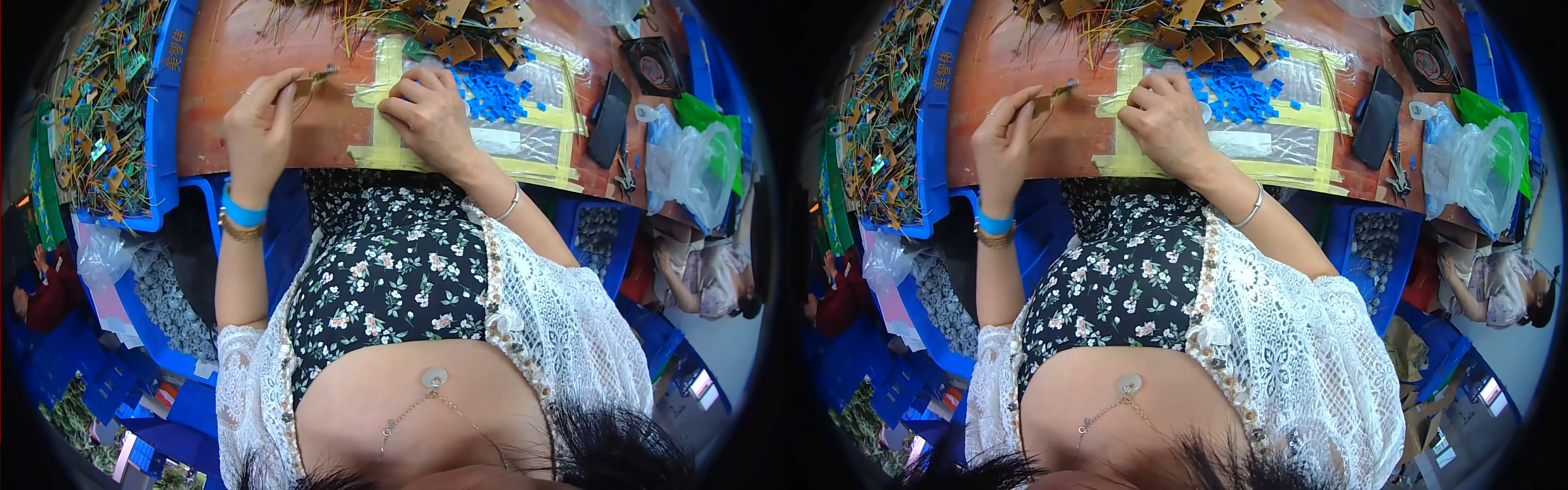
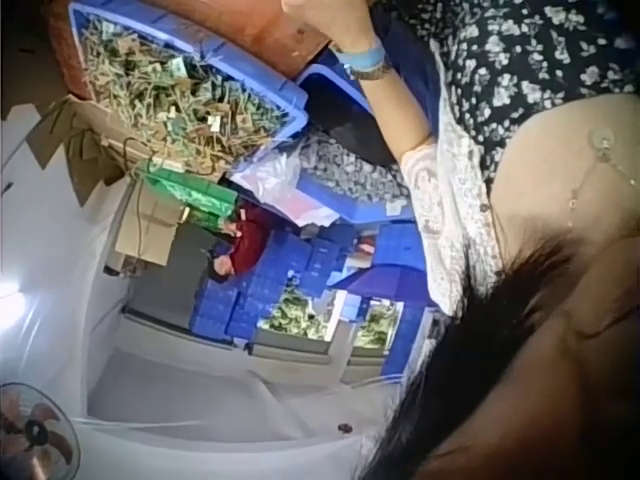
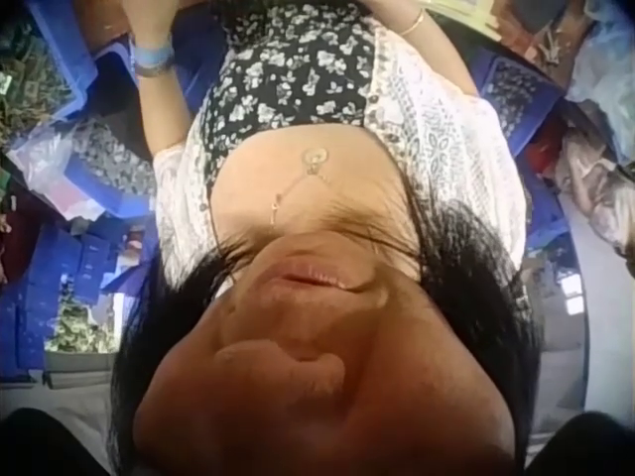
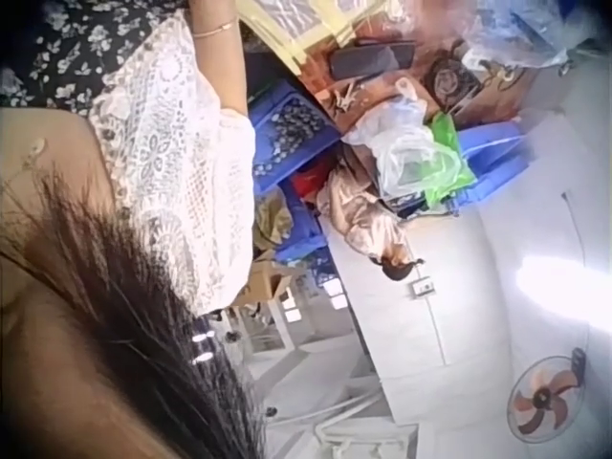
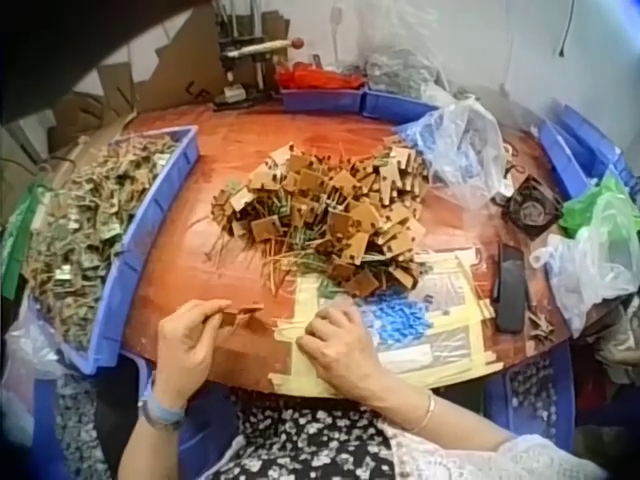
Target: Assembling and sorting small circuit boards with attached sensors on a workbench.
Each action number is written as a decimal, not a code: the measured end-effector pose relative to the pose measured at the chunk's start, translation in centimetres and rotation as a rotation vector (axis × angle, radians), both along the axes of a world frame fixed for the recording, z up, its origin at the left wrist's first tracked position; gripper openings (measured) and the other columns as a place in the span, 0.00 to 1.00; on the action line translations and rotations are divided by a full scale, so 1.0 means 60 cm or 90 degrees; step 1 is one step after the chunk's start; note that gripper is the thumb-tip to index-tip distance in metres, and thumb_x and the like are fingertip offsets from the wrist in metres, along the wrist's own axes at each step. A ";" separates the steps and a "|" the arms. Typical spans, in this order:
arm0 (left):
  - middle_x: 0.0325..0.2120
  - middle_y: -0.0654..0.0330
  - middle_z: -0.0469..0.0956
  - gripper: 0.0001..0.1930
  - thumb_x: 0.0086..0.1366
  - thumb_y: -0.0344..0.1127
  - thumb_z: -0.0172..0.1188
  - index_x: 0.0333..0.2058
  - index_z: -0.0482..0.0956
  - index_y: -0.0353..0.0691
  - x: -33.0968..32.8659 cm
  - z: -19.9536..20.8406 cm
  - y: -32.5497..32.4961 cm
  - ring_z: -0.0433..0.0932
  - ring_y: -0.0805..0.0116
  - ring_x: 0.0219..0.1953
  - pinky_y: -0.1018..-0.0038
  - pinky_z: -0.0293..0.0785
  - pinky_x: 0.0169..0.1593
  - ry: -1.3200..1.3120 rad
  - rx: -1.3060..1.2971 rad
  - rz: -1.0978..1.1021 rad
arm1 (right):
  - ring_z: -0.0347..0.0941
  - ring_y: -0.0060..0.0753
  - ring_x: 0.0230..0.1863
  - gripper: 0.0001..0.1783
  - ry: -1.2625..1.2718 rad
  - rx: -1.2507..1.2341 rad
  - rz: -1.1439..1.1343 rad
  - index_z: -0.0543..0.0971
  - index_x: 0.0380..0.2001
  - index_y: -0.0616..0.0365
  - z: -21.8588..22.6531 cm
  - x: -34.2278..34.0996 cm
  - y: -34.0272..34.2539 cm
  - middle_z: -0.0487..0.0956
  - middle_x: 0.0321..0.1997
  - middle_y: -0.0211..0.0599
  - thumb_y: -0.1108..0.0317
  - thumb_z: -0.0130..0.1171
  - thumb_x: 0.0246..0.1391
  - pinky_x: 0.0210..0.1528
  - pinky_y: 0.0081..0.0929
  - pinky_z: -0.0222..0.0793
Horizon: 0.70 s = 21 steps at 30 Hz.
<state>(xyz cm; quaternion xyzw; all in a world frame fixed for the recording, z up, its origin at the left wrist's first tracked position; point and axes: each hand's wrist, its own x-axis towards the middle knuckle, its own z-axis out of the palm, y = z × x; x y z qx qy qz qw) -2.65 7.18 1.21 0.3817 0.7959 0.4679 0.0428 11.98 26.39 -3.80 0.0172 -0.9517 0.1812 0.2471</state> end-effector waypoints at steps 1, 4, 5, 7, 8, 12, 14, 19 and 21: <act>0.37 0.56 0.84 0.10 0.68 0.24 0.57 0.45 0.83 0.32 -0.004 0.008 -0.006 0.83 0.67 0.41 0.70 0.80 0.46 -0.176 0.033 -0.022 | 0.74 0.34 0.46 0.05 -0.007 0.038 -0.005 0.82 0.28 0.52 0.000 0.000 0.000 0.79 0.34 0.28 0.68 0.67 0.45 0.52 0.38 0.65; 0.38 0.58 0.84 0.11 0.72 0.26 0.52 0.47 0.82 0.31 -0.037 0.051 -0.026 0.82 0.72 0.41 0.74 0.79 0.47 -0.284 -0.115 -0.190 | 0.75 0.34 0.46 0.03 -0.028 0.097 -0.009 0.81 0.27 0.53 0.014 -0.001 -0.013 0.79 0.33 0.28 0.70 0.64 0.46 0.53 0.38 0.65; 0.38 0.59 0.83 0.11 0.72 0.26 0.52 0.47 0.82 0.31 -0.048 0.058 -0.026 0.81 0.70 0.42 0.73 0.78 0.47 -0.281 -0.164 -0.264 | 0.75 0.33 0.46 0.03 -0.047 0.120 -0.011 0.80 0.27 0.54 0.020 0.001 -0.020 0.79 0.33 0.29 0.71 0.62 0.46 0.53 0.38 0.65; 0.38 0.57 0.84 0.11 0.70 0.26 0.54 0.47 0.82 0.32 -0.060 0.051 -0.003 0.82 0.66 0.41 0.72 0.78 0.48 -0.178 -0.225 -0.338 | 0.75 0.33 0.46 0.03 -0.047 0.121 -0.006 0.80 0.27 0.54 0.027 0.004 -0.031 0.78 0.33 0.29 0.71 0.61 0.46 0.53 0.38 0.65; 0.38 0.55 0.84 0.11 0.68 0.25 0.55 0.46 0.82 0.33 -0.067 0.046 0.011 0.83 0.61 0.40 0.71 0.78 0.48 -0.077 -0.285 -0.408 | 0.75 0.34 0.45 0.03 -0.050 0.121 0.000 0.80 0.28 0.55 0.029 0.006 -0.034 0.78 0.32 0.29 0.71 0.60 0.46 0.54 0.38 0.64; 0.42 0.51 0.83 0.13 0.65 0.23 0.56 0.47 0.82 0.35 -0.085 -0.001 0.054 0.82 0.53 0.43 0.69 0.77 0.51 -0.003 -0.366 -0.391 | 0.75 0.34 0.45 0.04 -0.060 0.093 -0.002 0.80 0.29 0.54 0.024 0.015 -0.038 0.79 0.34 0.28 0.72 0.62 0.46 0.54 0.38 0.64; 0.40 0.48 0.83 0.14 0.60 0.21 0.57 0.44 0.84 0.36 -0.088 -0.008 0.062 0.82 0.49 0.43 0.64 0.78 0.46 0.371 -0.061 -0.262 | 0.75 0.33 0.45 0.07 -0.050 0.024 0.008 0.81 0.30 0.52 0.015 0.013 -0.034 0.81 0.35 0.27 0.73 0.64 0.44 0.52 0.37 0.64; 0.48 0.52 0.83 0.18 0.62 0.18 0.57 0.50 0.82 0.36 -0.056 0.031 0.032 0.81 0.51 0.49 0.64 0.77 0.54 0.442 0.058 0.012 | 0.75 0.33 0.44 0.09 0.023 -0.029 -0.065 0.83 0.32 0.50 0.016 0.021 -0.013 0.81 0.34 0.26 0.73 0.68 0.44 0.49 0.36 0.63; 0.41 0.50 0.83 0.18 0.54 0.18 0.60 0.45 0.85 0.37 -0.006 0.041 0.011 0.80 0.50 0.45 0.62 0.77 0.48 0.527 0.114 0.111 | 0.75 0.33 0.43 0.09 0.050 -0.013 -0.084 0.83 0.32 0.50 0.019 0.022 -0.012 0.81 0.33 0.26 0.73 0.68 0.44 0.47 0.36 0.62</act>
